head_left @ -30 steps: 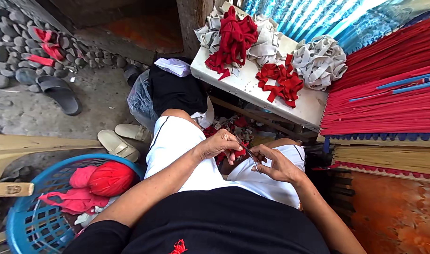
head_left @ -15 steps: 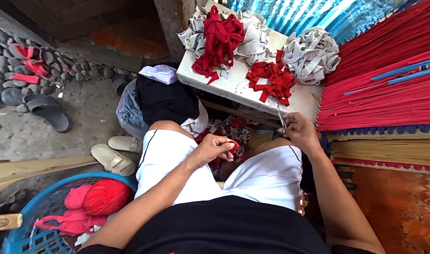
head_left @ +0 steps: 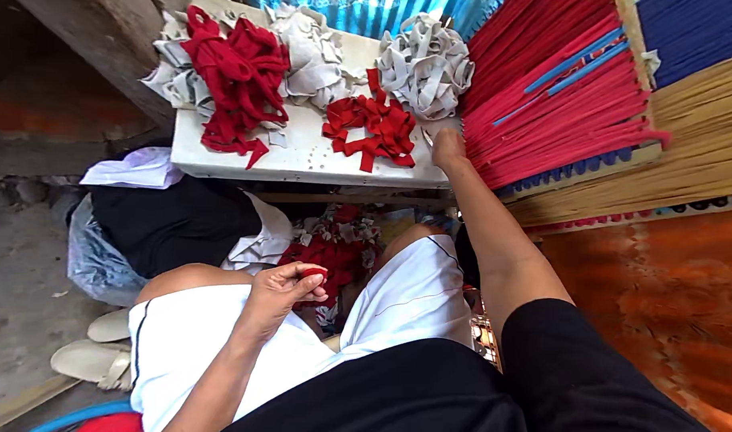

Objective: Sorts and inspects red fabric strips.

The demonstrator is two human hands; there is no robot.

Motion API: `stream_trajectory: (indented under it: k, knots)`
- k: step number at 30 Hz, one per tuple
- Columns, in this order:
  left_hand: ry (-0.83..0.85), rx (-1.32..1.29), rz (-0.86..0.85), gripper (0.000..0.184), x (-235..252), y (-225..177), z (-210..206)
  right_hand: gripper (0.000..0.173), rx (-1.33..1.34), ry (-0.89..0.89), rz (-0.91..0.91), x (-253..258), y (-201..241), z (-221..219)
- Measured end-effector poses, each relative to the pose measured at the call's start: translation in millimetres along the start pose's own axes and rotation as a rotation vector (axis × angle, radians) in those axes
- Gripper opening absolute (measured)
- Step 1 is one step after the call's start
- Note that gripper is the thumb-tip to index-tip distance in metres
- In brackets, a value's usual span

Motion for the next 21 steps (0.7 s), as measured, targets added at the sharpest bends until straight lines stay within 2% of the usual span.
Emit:
stream_trajectory:
  k: [4, 6, 8, 11, 16, 18, 21]
  knots:
    - [-0.008, 0.012, 0.012, 0.013, 1.0, 0.9, -0.5, 0.024, 0.003, 0.028, 0.083, 10.2, 3.2, 5.1]
    - [-0.010, 0.017, 0.012, 0.014, 0.5, 0.2, 0.1, 0.023, 0.082, -0.018, 0.151, -7.0, 9.1, 13.1]
    - [-0.006, 0.018, -0.003, 0.015, 0.9, -1.9, 0.1, 0.018, 0.172, -0.063, 0.215, -44.6, 14.8, 23.0]
    - [-0.005, 0.012, -0.029, 0.017, -1.7, -5.0, -1.1, 0.021, 0.292, -0.059, 0.296, -128.7, 7.9, 25.3]
    - [0.016, 0.046, -0.091, 0.019, -6.5, -9.7, -6.9, 0.021, 0.393, 0.023, 0.289, -251.8, -38.9, -11.2]
    - [0.014, 0.053, -0.111, 0.019, -8.5, -10.9, -10.0, 0.018, 0.359, 0.046, 0.228, -277.3, -51.7, -31.3]
    - [0.005, 0.061, -0.121, 0.018, -11.3, -8.9, -14.4, 0.018, 0.354, 0.046, 0.149, -289.5, -58.9, -50.7]
Point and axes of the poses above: each hand's wrist, its own x-axis towards the middle knuckle, its own z-axis out of the back of the hand, y = z × x, the point moved 9 cm from there along x, towards the middle knuckle, and after that the axes turned 5 degrees about -x, right-handed, at the moved point
